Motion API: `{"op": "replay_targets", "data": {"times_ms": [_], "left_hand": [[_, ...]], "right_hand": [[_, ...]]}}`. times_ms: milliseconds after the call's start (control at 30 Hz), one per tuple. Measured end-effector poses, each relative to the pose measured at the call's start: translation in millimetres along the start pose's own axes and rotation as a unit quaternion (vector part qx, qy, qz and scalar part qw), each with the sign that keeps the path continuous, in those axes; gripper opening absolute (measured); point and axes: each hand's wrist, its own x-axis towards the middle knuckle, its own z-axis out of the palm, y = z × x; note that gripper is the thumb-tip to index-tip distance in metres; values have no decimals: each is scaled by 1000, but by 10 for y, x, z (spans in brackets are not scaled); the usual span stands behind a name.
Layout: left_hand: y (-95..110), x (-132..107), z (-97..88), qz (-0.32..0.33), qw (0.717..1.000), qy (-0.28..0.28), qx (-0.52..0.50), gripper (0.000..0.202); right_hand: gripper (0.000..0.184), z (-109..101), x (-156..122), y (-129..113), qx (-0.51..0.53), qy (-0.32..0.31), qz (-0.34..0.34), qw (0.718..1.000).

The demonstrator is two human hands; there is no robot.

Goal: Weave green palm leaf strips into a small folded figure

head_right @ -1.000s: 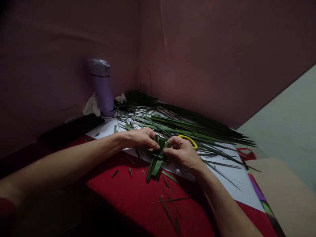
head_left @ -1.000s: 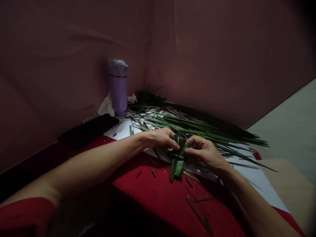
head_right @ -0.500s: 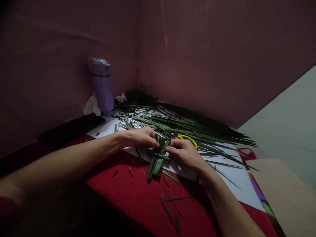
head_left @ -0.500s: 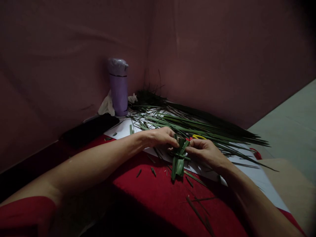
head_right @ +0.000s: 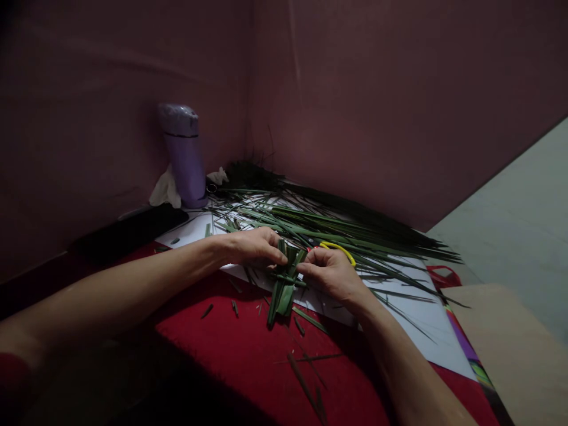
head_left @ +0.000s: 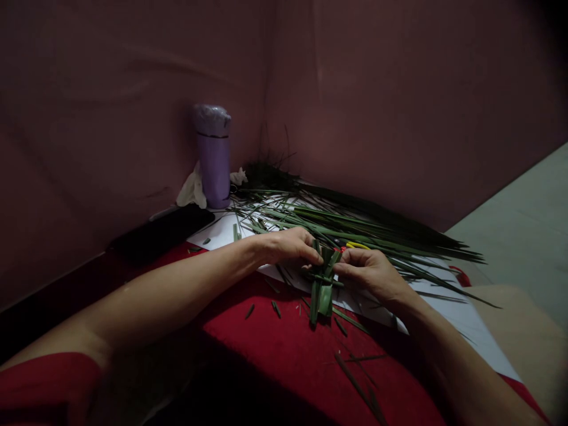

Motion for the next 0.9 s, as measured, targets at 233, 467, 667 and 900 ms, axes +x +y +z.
{"op": "replay_targets", "data": {"times_ms": [233, 467, 667, 900], "left_hand": [[32, -25, 16, -5, 1000, -4, -7, 16], [31, -36, 26, 8, 1000, -19, 7, 19], [13, -23, 20, -1, 1000, -18, -9, 16], [-6, -11, 11, -14, 998, -29, -45, 13]], "right_hand": [[29, 4, -9, -30, 23, 6, -15, 1000], [27, -34, -7, -33, 12, -8, -1, 1000], [29, -31, 1, 18, 54, -30, -1, 998], [30, -23, 14, 77, 65, -32, -13, 997]]}}
